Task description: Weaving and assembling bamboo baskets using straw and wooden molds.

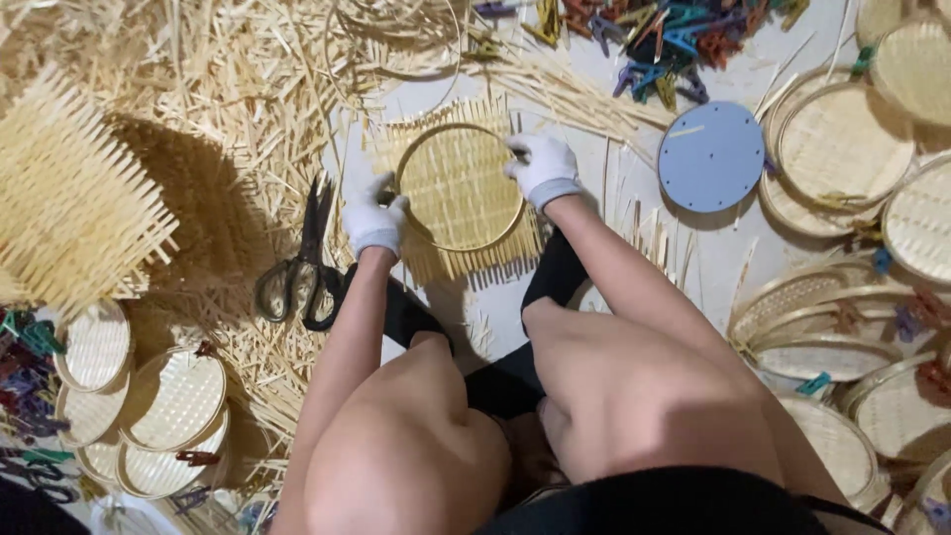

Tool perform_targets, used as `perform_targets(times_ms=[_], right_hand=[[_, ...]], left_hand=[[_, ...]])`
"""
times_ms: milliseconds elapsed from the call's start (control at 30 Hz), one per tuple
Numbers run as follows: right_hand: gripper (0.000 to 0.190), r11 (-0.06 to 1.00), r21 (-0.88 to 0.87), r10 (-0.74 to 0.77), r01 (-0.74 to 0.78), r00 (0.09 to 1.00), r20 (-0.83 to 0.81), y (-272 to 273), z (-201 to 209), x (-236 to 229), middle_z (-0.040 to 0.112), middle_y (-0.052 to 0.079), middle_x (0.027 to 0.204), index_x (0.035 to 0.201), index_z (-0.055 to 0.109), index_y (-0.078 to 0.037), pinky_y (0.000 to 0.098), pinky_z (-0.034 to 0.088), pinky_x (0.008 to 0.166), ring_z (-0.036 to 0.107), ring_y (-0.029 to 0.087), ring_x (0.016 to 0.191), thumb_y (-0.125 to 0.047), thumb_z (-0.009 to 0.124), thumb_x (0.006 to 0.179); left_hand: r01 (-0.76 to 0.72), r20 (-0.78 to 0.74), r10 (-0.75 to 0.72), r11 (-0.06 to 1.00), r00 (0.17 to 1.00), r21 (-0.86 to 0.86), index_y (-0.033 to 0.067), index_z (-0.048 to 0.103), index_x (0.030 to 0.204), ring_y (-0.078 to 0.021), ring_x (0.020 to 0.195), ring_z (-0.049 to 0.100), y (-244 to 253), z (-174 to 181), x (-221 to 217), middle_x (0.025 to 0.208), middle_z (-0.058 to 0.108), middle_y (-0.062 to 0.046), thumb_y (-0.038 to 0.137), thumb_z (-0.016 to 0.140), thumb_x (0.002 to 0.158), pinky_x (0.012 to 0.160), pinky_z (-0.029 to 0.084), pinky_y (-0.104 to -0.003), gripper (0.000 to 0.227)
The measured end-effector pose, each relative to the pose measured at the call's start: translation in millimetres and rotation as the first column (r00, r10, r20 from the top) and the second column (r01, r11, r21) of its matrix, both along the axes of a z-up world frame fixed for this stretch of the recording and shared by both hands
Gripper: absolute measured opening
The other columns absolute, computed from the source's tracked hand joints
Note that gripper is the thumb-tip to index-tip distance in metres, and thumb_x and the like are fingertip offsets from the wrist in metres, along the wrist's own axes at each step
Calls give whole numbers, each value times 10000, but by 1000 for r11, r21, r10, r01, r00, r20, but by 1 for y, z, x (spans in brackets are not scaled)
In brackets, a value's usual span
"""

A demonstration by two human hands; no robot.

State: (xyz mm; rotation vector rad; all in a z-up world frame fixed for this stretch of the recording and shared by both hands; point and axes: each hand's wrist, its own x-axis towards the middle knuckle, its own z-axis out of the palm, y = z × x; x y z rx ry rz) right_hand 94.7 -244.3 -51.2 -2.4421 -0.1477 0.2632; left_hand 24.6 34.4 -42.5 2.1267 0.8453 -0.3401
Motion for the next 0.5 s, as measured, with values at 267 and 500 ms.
perform_targets(times_ms=[267, 500], right_hand=[[389, 979, 26, -181, 202, 919, -351, 0, -18, 12, 794, 34, 919, 1094, 791, -218, 311, 580, 811, 759, 170, 849, -237, 843, 708], [387, 959, 83, -219, 270, 898, -380, -14, -7, -46, 797, 49, 909, 1115, 783, -189, 316, 575, 792, 757, 165, 831, -228, 834, 733]], left_hand=[[200, -59, -199, 980, 978, 11, 236, 671, 1365, -241, 1199, 643, 19, -63, 12, 1326, 693, -103, 116, 771, 841, 1050, 451, -317, 548], [196, -173, -207, 978, 963, -76, 276, 635, 1414, -256, 1046, 729, 4, -18, -35, 1221, 750, -164, 176, 755, 850, 946, 541, -338, 585]])
